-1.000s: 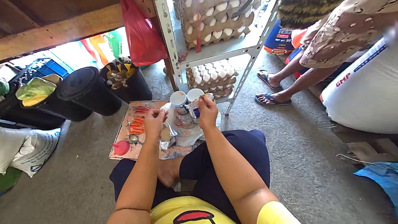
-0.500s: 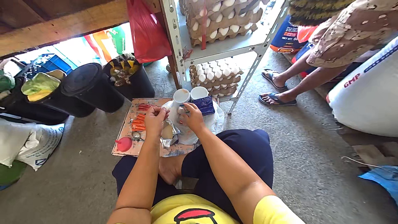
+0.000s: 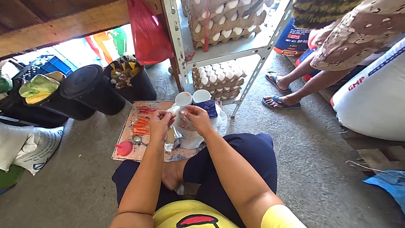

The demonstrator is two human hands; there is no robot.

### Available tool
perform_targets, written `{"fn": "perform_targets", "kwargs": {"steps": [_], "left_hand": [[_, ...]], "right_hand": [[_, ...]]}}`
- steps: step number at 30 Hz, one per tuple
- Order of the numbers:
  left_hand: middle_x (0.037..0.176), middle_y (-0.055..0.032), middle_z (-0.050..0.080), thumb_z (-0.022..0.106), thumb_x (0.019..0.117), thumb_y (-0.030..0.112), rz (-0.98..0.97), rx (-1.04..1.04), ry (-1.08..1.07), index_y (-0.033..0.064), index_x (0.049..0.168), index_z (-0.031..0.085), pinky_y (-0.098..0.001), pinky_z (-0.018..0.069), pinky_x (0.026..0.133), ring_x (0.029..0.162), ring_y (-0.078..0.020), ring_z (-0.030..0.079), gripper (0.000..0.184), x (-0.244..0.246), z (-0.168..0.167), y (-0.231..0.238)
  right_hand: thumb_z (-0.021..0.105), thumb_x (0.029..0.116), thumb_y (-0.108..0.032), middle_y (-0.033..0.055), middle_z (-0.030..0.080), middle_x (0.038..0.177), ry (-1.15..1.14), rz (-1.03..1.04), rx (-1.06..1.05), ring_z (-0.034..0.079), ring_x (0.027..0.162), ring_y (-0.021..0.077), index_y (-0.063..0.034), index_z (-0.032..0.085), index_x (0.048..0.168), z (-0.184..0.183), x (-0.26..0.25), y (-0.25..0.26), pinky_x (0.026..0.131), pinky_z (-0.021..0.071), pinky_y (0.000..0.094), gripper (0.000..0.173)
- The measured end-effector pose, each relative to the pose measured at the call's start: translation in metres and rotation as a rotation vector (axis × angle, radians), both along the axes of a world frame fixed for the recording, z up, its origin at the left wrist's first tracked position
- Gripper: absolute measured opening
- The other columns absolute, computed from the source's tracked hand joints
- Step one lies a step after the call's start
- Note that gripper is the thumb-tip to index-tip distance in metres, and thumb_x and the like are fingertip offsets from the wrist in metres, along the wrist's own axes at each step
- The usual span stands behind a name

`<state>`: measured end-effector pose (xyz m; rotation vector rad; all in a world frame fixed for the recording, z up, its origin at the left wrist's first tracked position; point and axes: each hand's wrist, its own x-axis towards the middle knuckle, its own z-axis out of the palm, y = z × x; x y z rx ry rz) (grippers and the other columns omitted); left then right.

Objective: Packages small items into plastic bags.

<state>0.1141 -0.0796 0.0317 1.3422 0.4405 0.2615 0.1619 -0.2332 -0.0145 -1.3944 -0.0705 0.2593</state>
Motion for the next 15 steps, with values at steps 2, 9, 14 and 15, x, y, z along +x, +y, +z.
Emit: {"fn": "perform_targets", "kwargs": {"steps": [2, 9, 14, 15], "left_hand": [[0.093, -0.0074, 0.068, 0.060, 0.0976, -0.007, 0.011, -0.023, 0.012, 0.0045, 0.113, 0.053, -0.0329, 0.0630, 0.075, 0.079, -0.0164, 0.072, 0.021, 0.002, 0.000, -0.003], [0.108, -0.0149, 0.072, 0.066, 0.0962, -0.002, -0.150, 0.412, 0.133, -0.0004, 0.132, 0.060, -0.0356, 0.0624, 0.082, 0.087, -0.0181, 0.073, 0.036, 0.012, -0.009, -0.002], [0.106, -0.0138, 0.074, 0.067, 0.0948, 0.002, -0.247, 0.669, 0.253, 0.0015, 0.126, 0.065, -0.0401, 0.0614, 0.085, 0.089, -0.0203, 0.074, 0.031, 0.029, -0.022, -0.004], [0.110, -0.0143, 0.074, 0.067, 0.0943, 0.004, -0.288, 0.770, 0.296, 0.0022, 0.127, 0.065, -0.0442, 0.0588, 0.090, 0.095, -0.0230, 0.073, 0.033, 0.032, -0.022, -0.004]], "right_hand": [[0.070, 0.0951, -0.002, 0.0116, 0.071, 0.102, 0.017, -0.078, 0.036, 0.067, 0.087, 0.0136, 0.0013, 0.069, 0.119, 0.000, 0.004, -0.001, 0.081, 0.0575, 0.0314, 0.024], [0.060, 0.1004, -0.001, 0.0065, 0.066, 0.094, 0.084, -0.308, 0.163, 0.063, 0.077, 0.0099, 0.0010, 0.067, 0.111, 0.006, 0.015, -0.020, 0.073, 0.0567, 0.0264, 0.013], [0.066, 0.0985, -0.007, 0.0127, 0.072, 0.106, -0.114, -0.352, -0.278, 0.070, 0.093, 0.0174, 0.0006, 0.071, 0.112, 0.006, 0.016, -0.027, 0.087, 0.0576, 0.0357, 0.016], [0.067, 0.0986, -0.009, 0.0124, 0.074, 0.108, -0.153, -0.322, -0.394, 0.071, 0.098, 0.0195, -0.0015, 0.073, 0.112, 0.008, 0.015, -0.027, 0.092, 0.0575, 0.0383, 0.016]]}}
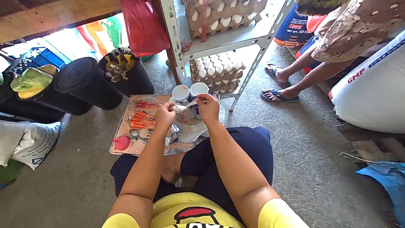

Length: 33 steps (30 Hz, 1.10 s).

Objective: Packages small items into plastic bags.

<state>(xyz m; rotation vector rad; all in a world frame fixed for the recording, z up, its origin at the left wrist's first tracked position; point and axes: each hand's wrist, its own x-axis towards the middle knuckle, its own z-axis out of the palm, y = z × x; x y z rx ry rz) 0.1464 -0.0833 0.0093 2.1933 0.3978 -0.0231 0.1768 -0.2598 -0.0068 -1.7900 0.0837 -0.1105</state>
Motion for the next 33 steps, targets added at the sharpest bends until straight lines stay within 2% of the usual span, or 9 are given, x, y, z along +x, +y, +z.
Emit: {"fn": "perform_targets", "kwargs": {"steps": [2, 5, 8, 10, 14, 20, 29, 31, 33], "left_hand": [[0.126, -0.0165, 0.069, 0.066, 0.0944, 0.006, -0.089, 0.155, 0.074, 0.0034, 0.133, 0.064, -0.0512, 0.0523, 0.102, 0.114, -0.0290, 0.068, 0.039, 0.003, 0.004, 0.000], [0.137, -0.0161, 0.064, 0.065, 0.0949, 0.005, -0.160, 0.236, 0.063, 0.0067, 0.133, 0.066, -0.0517, 0.0472, 0.108, 0.126, -0.0313, 0.061, 0.039, 0.008, 0.014, -0.005], [0.125, -0.0121, 0.069, 0.071, 0.0922, 0.006, -0.258, 0.168, 0.022, 0.0085, 0.131, 0.068, -0.0475, 0.0537, 0.093, 0.103, -0.0255, 0.068, 0.039, 0.013, 0.019, -0.013], [0.127, -0.0109, 0.070, 0.074, 0.0930, 0.011, -0.315, 0.074, 0.024, 0.0065, 0.129, 0.069, -0.0478, 0.0535, 0.094, 0.104, -0.0239, 0.069, 0.037, 0.017, 0.015, -0.018], [0.097, -0.0124, 0.074, 0.065, 0.0995, 0.017, -0.309, 0.146, 0.031, 0.0046, 0.100, 0.077, -0.0523, 0.0513, 0.090, 0.095, -0.0253, 0.069, 0.017, 0.030, -0.002, -0.025], [0.096, -0.0168, 0.073, 0.059, 0.1030, 0.020, -0.333, 0.344, 0.119, 0.0035, 0.097, 0.076, -0.0577, 0.0502, 0.091, 0.098, -0.0331, 0.069, 0.024, 0.043, -0.014, -0.024], [0.110, -0.0203, 0.073, 0.060, 0.1023, 0.020, -0.493, 0.533, 0.273, 0.0034, 0.106, 0.075, -0.0613, 0.0491, 0.099, 0.111, -0.0385, 0.067, 0.022, 0.061, -0.024, -0.014], [0.118, -0.0187, 0.071, 0.071, 0.0954, 0.017, -0.528, 0.536, 0.287, 0.0060, 0.119, 0.073, -0.0621, 0.0475, 0.103, 0.116, -0.0378, 0.065, 0.026, 0.060, -0.020, -0.010], [0.130, -0.0165, 0.068, 0.078, 0.0893, 0.014, -0.536, 0.514, 0.300, 0.0097, 0.136, 0.066, -0.0609, 0.0452, 0.107, 0.124, -0.0360, 0.062, 0.048, 0.057, -0.005, -0.010]], "right_hand": [[0.068, 0.0979, -0.010, 0.0125, 0.075, 0.109, -0.029, 0.061, -0.149, 0.072, 0.101, 0.0225, -0.0028, 0.075, 0.113, -0.002, -0.001, 0.003, 0.095, 0.0571, 0.0419, 0.018], [0.068, 0.0975, -0.010, 0.0114, 0.076, 0.108, -0.030, 0.152, -0.246, 0.073, 0.102, 0.0240, -0.0045, 0.075, 0.116, -0.007, 0.001, 0.009, 0.096, 0.0561, 0.0451, 0.021], [0.067, 0.0985, -0.010, 0.0100, 0.076, 0.109, -0.004, 0.235, -0.262, 0.072, 0.103, 0.0237, -0.0052, 0.073, 0.121, -0.004, 0.003, 0.012, 0.097, 0.0551, 0.0468, 0.024], [0.067, 0.0978, -0.009, 0.0103, 0.077, 0.108, -0.049, 0.259, -0.239, 0.073, 0.102, 0.0235, -0.0050, 0.074, 0.119, -0.002, 0.002, 0.012, 0.097, 0.0554, 0.0471, 0.023], [0.067, 0.0972, -0.009, 0.0107, 0.077, 0.104, -0.213, 0.227, -0.152, 0.073, 0.098, 0.0202, -0.0035, 0.076, 0.113, -0.001, -0.002, 0.007, 0.093, 0.0578, 0.0410, 0.019], [0.070, 0.0942, -0.006, 0.0100, 0.076, 0.097, -0.372, 0.060, -0.052, 0.073, 0.089, 0.0150, -0.0018, 0.076, 0.107, 0.008, -0.001, -0.010, 0.084, 0.0601, 0.0324, 0.014], [0.060, 0.0981, 0.001, 0.0115, 0.068, 0.109, -0.556, -0.061, 0.315, 0.071, 0.094, 0.0121, 0.0076, 0.060, 0.121, 0.014, 0.008, -0.033, 0.088, 0.0609, 0.0295, 0.024], [0.062, 0.0972, 0.001, 0.0087, 0.068, 0.108, -0.518, -0.035, 0.377, 0.070, 0.092, 0.0100, 0.0073, 0.056, 0.128, 0.017, 0.008, -0.037, 0.086, 0.0607, 0.0281, 0.032], [0.067, 0.0941, 0.000, 0.0076, 0.069, 0.105, -0.475, -0.015, 0.399, 0.070, 0.091, 0.0093, 0.0063, 0.052, 0.134, 0.020, 0.009, -0.039, 0.085, 0.0608, 0.0276, 0.043]]}}
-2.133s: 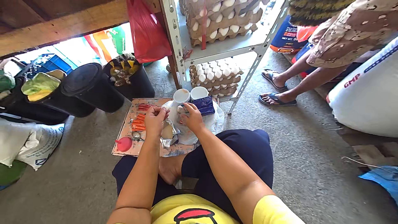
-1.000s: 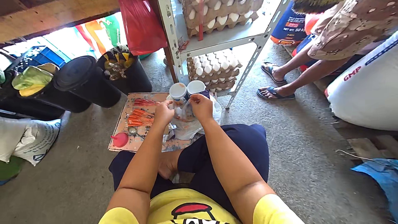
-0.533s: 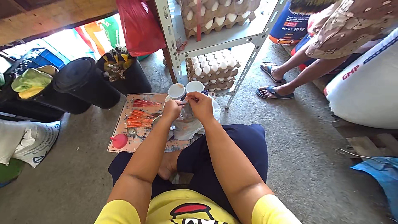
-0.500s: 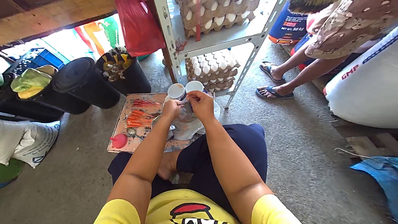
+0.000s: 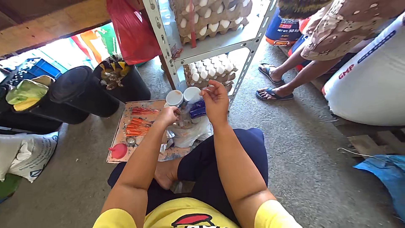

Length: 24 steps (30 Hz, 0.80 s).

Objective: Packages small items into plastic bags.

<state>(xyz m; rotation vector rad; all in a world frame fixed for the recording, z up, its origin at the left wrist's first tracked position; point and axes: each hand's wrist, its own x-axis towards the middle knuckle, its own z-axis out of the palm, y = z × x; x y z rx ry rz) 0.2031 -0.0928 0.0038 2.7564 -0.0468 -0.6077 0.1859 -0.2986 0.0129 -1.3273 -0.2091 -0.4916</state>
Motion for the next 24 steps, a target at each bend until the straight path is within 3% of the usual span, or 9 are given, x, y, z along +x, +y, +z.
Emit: {"fn": "perform_targets", "kwargs": {"steps": [3, 8, 12, 17, 21, 24], "left_hand": [[0.134, -0.0159, 0.066, 0.078, 0.0916, 0.017, 0.033, -0.155, -0.078, 0.0074, 0.139, 0.063, -0.0568, 0.0434, 0.111, 0.128, -0.0330, 0.061, 0.050, -0.011, 0.036, -0.004], [0.130, -0.0125, 0.068, 0.073, 0.0941, 0.012, 0.095, -0.827, -0.277, 0.0009, 0.135, 0.063, -0.0367, 0.0536, 0.103, 0.119, -0.0176, 0.066, 0.044, -0.029, 0.070, -0.015], [0.124, -0.0116, 0.071, 0.075, 0.0933, 0.013, 0.049, -0.786, -0.304, 0.0015, 0.131, 0.067, -0.0359, 0.0553, 0.100, 0.115, -0.0162, 0.068, 0.040, -0.031, 0.082, -0.028], [0.101, -0.0009, 0.077, 0.075, 0.0948, 0.020, 0.089, -0.650, -0.375, 0.0127, 0.102, 0.081, -0.0378, 0.0562, 0.089, 0.094, -0.0092, 0.070, 0.012, -0.029, 0.076, -0.033], [0.104, -0.0022, 0.076, 0.071, 0.0978, 0.023, 0.186, -0.634, -0.359, 0.0098, 0.103, 0.079, -0.0408, 0.0549, 0.088, 0.093, -0.0115, 0.069, 0.017, -0.026, 0.070, -0.022], [0.097, -0.0057, 0.071, 0.065, 0.1017, 0.019, 0.453, -0.769, -0.295, 0.0026, 0.112, 0.070, -0.0298, 0.0550, 0.073, 0.076, -0.0099, 0.064, 0.020, -0.023, 0.057, -0.010]], "right_hand": [[0.072, 0.0906, 0.002, 0.0087, 0.072, 0.105, 0.052, 0.036, -0.008, 0.071, 0.090, 0.0094, 0.0064, 0.050, 0.138, 0.001, 0.002, 0.004, 0.085, 0.0606, 0.0269, 0.052], [0.074, 0.0884, 0.003, 0.0098, 0.074, 0.104, 0.077, 0.114, -0.051, 0.073, 0.089, 0.0113, 0.0057, 0.051, 0.138, -0.002, 0.000, 0.012, 0.084, 0.0621, 0.0282, 0.054], [0.074, 0.0877, 0.002, 0.0091, 0.075, 0.102, 0.080, 0.137, -0.129, 0.073, 0.085, 0.0102, 0.0058, 0.052, 0.137, -0.004, -0.005, 0.015, 0.081, 0.0618, 0.0271, 0.055], [0.077, 0.0851, 0.002, 0.0097, 0.075, 0.099, 0.109, 0.146, -0.176, 0.072, 0.083, 0.0108, 0.0043, 0.055, 0.136, -0.006, -0.009, 0.019, 0.079, 0.0617, 0.0273, 0.055], [0.083, 0.0822, -0.002, 0.0081, 0.076, 0.095, 0.214, 0.143, -0.235, 0.072, 0.080, 0.0112, 0.0017, 0.059, 0.132, -0.005, -0.013, 0.021, 0.078, 0.0612, 0.0295, 0.056], [0.081, 0.0857, -0.006, 0.0075, 0.077, 0.095, 0.273, 0.096, -0.220, 0.072, 0.081, 0.0112, 0.0013, 0.064, 0.127, -0.009, -0.009, 0.018, 0.079, 0.0602, 0.0308, 0.045]]}}
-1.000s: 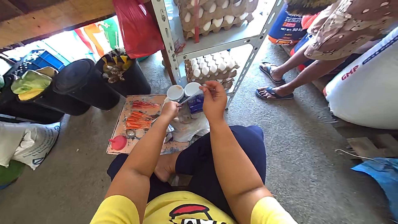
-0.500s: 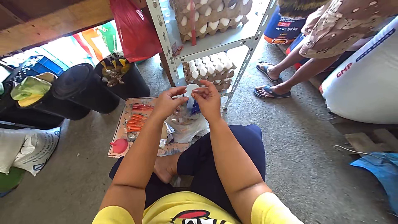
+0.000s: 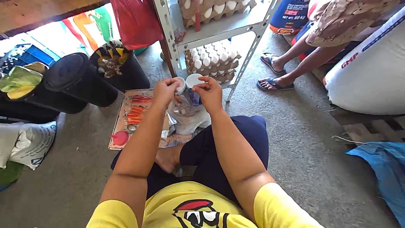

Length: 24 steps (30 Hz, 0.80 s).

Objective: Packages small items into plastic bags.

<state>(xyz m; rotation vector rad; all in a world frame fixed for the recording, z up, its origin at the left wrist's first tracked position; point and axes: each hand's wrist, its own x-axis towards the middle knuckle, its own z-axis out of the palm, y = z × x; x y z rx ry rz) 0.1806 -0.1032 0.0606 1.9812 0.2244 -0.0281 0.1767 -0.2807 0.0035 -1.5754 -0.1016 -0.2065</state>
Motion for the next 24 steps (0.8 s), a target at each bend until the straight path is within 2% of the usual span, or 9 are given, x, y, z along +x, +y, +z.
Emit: {"fn": "perform_targets", "kwargs": {"steps": [3, 5, 8, 10, 13, 15, 18, 21, 24], "left_hand": [[0.099, -0.0089, 0.071, 0.060, 0.1041, 0.014, 0.189, -0.145, 0.009, -0.0006, 0.115, 0.064, -0.0289, 0.0604, 0.080, 0.083, -0.0119, 0.071, 0.019, 0.004, -0.019, 0.013], [0.103, -0.0100, 0.071, 0.060, 0.1041, 0.016, 0.202, -0.040, -0.016, 0.0005, 0.115, 0.065, -0.0327, 0.0590, 0.087, 0.092, -0.0144, 0.071, 0.020, 0.005, -0.034, 0.022], [0.108, -0.0137, 0.072, 0.061, 0.1022, 0.018, 0.062, 0.237, -0.026, 0.0008, 0.116, 0.068, -0.0428, 0.0553, 0.093, 0.098, -0.0215, 0.070, 0.023, 0.004, -0.049, 0.023], [0.120, -0.0162, 0.070, 0.064, 0.1001, 0.018, -0.078, 0.383, 0.037, 0.0008, 0.125, 0.067, -0.0478, 0.0554, 0.096, 0.104, -0.0265, 0.070, 0.030, 0.005, -0.053, 0.019], [0.133, -0.0172, 0.065, 0.075, 0.0929, 0.020, -0.195, 0.480, 0.047, 0.0024, 0.136, 0.062, -0.0525, 0.0470, 0.107, 0.122, -0.0308, 0.063, 0.048, 0.004, -0.047, 0.006], [0.132, -0.0143, 0.066, 0.081, 0.0886, 0.021, -0.289, 0.339, -0.049, 0.0037, 0.137, 0.062, -0.0450, 0.0525, 0.098, 0.115, -0.0249, 0.065, 0.054, 0.003, -0.037, -0.007], [0.132, -0.0110, 0.065, 0.078, 0.0873, 0.011, -0.440, -0.040, -0.066, 0.0018, 0.141, 0.056, -0.0362, 0.0534, 0.099, 0.119, -0.0173, 0.063, 0.059, -0.001, -0.030, -0.030], [0.104, -0.0054, 0.073, 0.070, 0.0949, 0.008, -0.494, -0.146, -0.040, -0.0002, 0.115, 0.070, -0.0299, 0.0566, 0.089, 0.095, -0.0091, 0.068, 0.022, 0.002, -0.036, -0.040], [0.096, -0.0041, 0.077, 0.062, 0.1011, 0.010, -0.507, -0.157, 0.001, 0.0005, 0.108, 0.074, -0.0302, 0.0578, 0.088, 0.090, -0.0087, 0.072, 0.017, -0.001, -0.044, -0.030]], "right_hand": [[0.079, 0.0873, -0.007, 0.0085, 0.076, 0.097, 0.019, -0.092, 0.019, 0.073, 0.085, 0.0122, 0.0024, 0.066, 0.121, -0.001, 0.005, -0.006, 0.081, 0.0602, 0.0318, 0.037], [0.080, 0.0872, -0.007, 0.0077, 0.076, 0.098, 0.041, -0.156, 0.053, 0.073, 0.087, 0.0119, 0.0017, 0.066, 0.119, 0.002, 0.007, -0.010, 0.083, 0.0602, 0.0314, 0.036], [0.082, 0.0847, -0.006, 0.0068, 0.076, 0.097, 0.009, -0.215, 0.123, 0.073, 0.087, 0.0107, 0.0007, 0.067, 0.115, 0.006, 0.011, -0.015, 0.081, 0.0607, 0.0284, 0.035], [0.082, 0.0842, -0.004, 0.0075, 0.076, 0.097, -0.023, -0.205, 0.157, 0.074, 0.087, 0.0107, 0.0015, 0.067, 0.114, 0.006, 0.013, -0.016, 0.081, 0.0614, 0.0277, 0.033], [0.081, 0.0852, -0.004, 0.0072, 0.076, 0.097, -0.004, -0.149, 0.165, 0.073, 0.086, 0.0094, 0.0017, 0.067, 0.115, 0.007, 0.013, -0.017, 0.080, 0.0610, 0.0264, 0.033], [0.081, 0.0849, -0.003, 0.0068, 0.076, 0.095, 0.006, -0.096, 0.197, 0.073, 0.085, 0.0091, 0.0017, 0.067, 0.115, 0.009, 0.013, -0.016, 0.079, 0.0611, 0.0262, 0.033], [0.080, 0.0848, -0.001, 0.0065, 0.076, 0.093, 0.014, -0.014, 0.268, 0.074, 0.083, 0.0102, 0.0023, 0.067, 0.114, 0.010, 0.012, -0.014, 0.077, 0.0621, 0.0267, 0.032], [0.080, 0.0847, 0.000, 0.0041, 0.076, 0.091, -0.018, -0.045, 0.363, 0.073, 0.082, 0.0084, 0.0010, 0.067, 0.111, 0.013, 0.013, -0.015, 0.077, 0.0611, 0.0256, 0.029], [0.078, 0.0856, 0.001, 0.0024, 0.075, 0.087, -0.049, -0.171, 0.522, 0.071, 0.080, 0.0075, -0.0008, 0.067, 0.108, 0.012, 0.015, -0.026, 0.074, 0.0594, 0.0246, 0.025]]}}
